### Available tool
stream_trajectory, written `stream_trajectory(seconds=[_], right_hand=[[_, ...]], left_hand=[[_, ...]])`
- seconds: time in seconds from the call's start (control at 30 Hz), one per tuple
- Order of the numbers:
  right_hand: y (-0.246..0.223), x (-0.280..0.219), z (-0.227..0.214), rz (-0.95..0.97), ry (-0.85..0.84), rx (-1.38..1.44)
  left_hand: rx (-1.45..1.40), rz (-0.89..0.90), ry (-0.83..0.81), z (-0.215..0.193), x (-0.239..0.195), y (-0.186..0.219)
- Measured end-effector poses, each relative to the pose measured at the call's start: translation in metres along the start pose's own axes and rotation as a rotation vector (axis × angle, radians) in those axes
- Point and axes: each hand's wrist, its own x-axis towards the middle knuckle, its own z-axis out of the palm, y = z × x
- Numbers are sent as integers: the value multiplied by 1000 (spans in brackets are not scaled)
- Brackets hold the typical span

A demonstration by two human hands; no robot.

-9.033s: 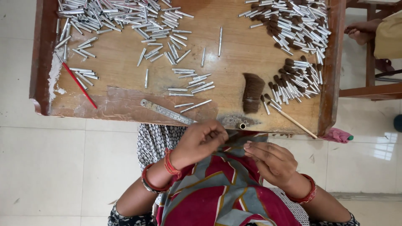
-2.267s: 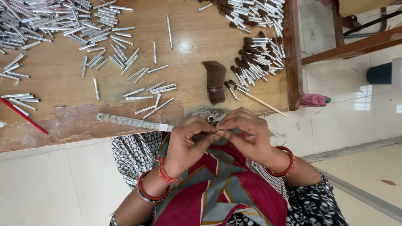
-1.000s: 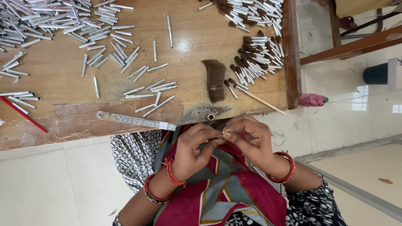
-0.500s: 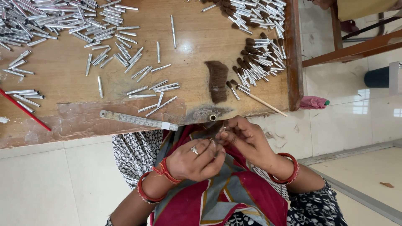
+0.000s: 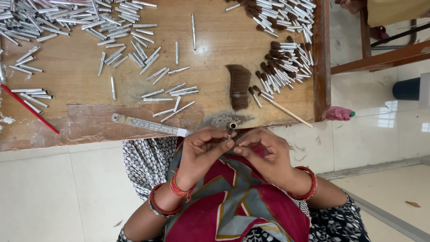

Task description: The person is assembling brushes by inserting bundles of bristles into small silver-colored metal tubes.

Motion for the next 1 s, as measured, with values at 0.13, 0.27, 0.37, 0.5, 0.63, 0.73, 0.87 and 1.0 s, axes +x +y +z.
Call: stream_trajectory(seconds=[0.13, 0.27, 0.37, 0.5, 0.63, 0.73, 0.87, 1.0], right_hand=[[-1, 13, -13, 41, 6, 41], [-4, 23, -17, 161, -128, 129], [0, 21, -14, 128, -146, 65], [1, 14, -9, 7, -78, -23], [-6, 9, -4, -91, 4, -110], [0, 2, -3, -61, 8, 18], [-11, 5, 0, -192, 56, -110], [0, -1, -1, -166, 69, -6]], left_hand=[[96, -7, -41, -5, -3, -1], [240, -25, -72, -4, -6, -3], [336, 8, -72, 4, -8, 2], [482, 100, -76, 13, -10, 8], [519, 138, -99, 17, -8, 11], [522, 161, -108, 17, -10, 8], [523, 215, -123, 18, -9, 9], [519, 232, -138, 18, -9, 8]])
